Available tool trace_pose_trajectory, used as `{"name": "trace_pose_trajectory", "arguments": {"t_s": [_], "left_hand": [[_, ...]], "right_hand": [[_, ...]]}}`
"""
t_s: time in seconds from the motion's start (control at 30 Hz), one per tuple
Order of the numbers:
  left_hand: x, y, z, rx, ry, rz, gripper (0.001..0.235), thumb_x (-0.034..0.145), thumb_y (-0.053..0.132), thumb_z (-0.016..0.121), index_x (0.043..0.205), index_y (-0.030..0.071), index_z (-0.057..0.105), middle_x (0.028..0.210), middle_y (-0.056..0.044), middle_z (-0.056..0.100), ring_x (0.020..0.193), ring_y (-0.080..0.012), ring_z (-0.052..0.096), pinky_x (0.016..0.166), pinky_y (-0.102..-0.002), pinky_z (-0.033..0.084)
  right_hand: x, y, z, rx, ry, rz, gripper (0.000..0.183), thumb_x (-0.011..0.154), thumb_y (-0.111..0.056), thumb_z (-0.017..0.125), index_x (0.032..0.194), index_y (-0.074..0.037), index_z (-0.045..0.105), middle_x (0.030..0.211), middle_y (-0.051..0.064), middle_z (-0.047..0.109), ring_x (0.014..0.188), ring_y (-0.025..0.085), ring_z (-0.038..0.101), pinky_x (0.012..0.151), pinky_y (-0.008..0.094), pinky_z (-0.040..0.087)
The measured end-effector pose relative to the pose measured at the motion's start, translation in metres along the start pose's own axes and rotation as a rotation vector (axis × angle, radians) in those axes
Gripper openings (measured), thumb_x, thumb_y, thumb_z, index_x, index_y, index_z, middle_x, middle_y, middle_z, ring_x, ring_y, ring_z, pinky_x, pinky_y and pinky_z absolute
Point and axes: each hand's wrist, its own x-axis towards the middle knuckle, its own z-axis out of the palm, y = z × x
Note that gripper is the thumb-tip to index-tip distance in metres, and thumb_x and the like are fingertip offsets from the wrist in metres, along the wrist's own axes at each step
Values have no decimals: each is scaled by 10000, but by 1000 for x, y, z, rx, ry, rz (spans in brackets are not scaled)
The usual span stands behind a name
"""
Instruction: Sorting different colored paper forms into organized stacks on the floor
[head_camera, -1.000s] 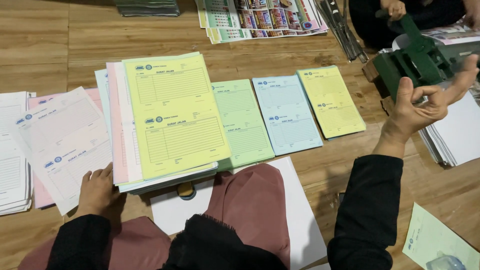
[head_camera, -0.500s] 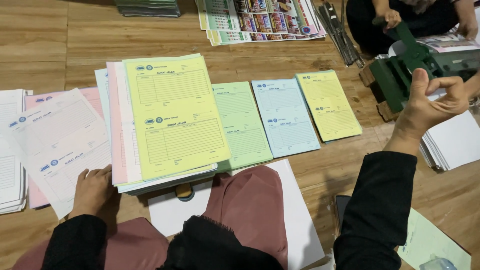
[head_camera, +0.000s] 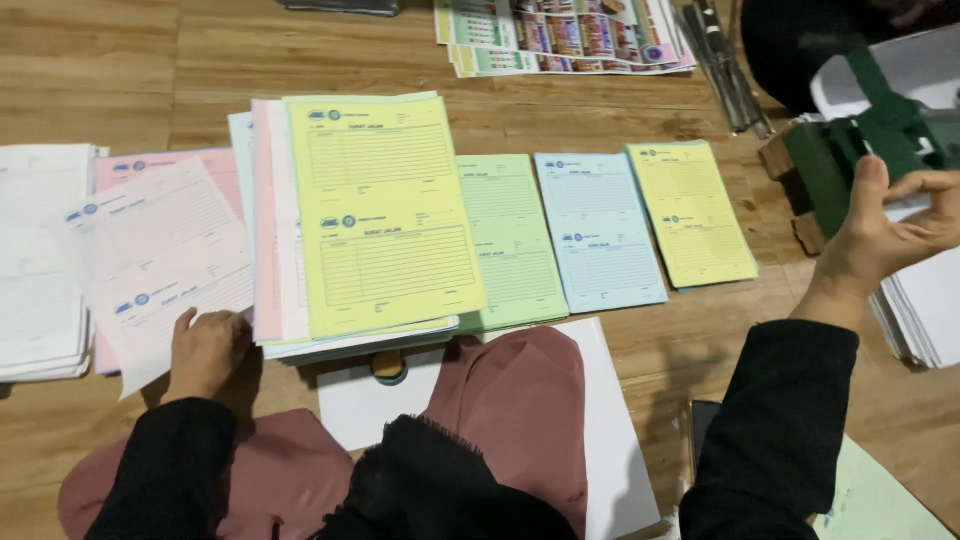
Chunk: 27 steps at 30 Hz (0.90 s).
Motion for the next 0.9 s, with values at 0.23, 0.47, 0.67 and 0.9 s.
{"name": "trace_pose_trajectory", "arguments": {"t_s": [0.23, 0.47, 0.67, 0.9], "left_hand": [[-1, 3, -16, -329, -83, -185, 233, 704, 354, 718, 673, 162, 589, 734, -25, 656, 736, -224, 614, 958, -379, 311], [-13, -2, -40, -702, -27, -494, 117, 758, 197, 674, 828, 115, 628, 827, -109, 658, 889, -351, 618, 809, -441, 460], [-1, -25, -59, -1034, 725, -667, 201, 780, -37, 516, 871, 125, 592, 866, -73, 651, 935, -250, 608, 846, -360, 458], [31, 42, -176, -555, 1181, -60, 480, 928, 16, 420, 1343, 204, 271, 1286, -107, 462, 1075, -246, 568, 834, -305, 504]], "right_hand": [[-94, -88, 73, 208, -333, 321, 264, 835, -51, 681, 1071, -3, 573, 1396, 229, 285, 1313, 372, 321, 1083, 463, 234], [-215, -181, 123, 500, -499, 696, 171, 833, -117, 627, 993, -69, 589, 1294, 177, 352, 1179, 334, 408, 1035, 475, 271], [-236, -178, 127, 376, -631, 727, 87, 881, -141, 627, 965, -122, 642, 1217, 116, 453, 1103, 318, 501, 862, 449, 443], [-255, -163, 138, 363, -660, 705, 87, 912, -134, 597, 966, -93, 653, 1157, 144, 496, 1009, 330, 546, 737, 395, 485]]}}
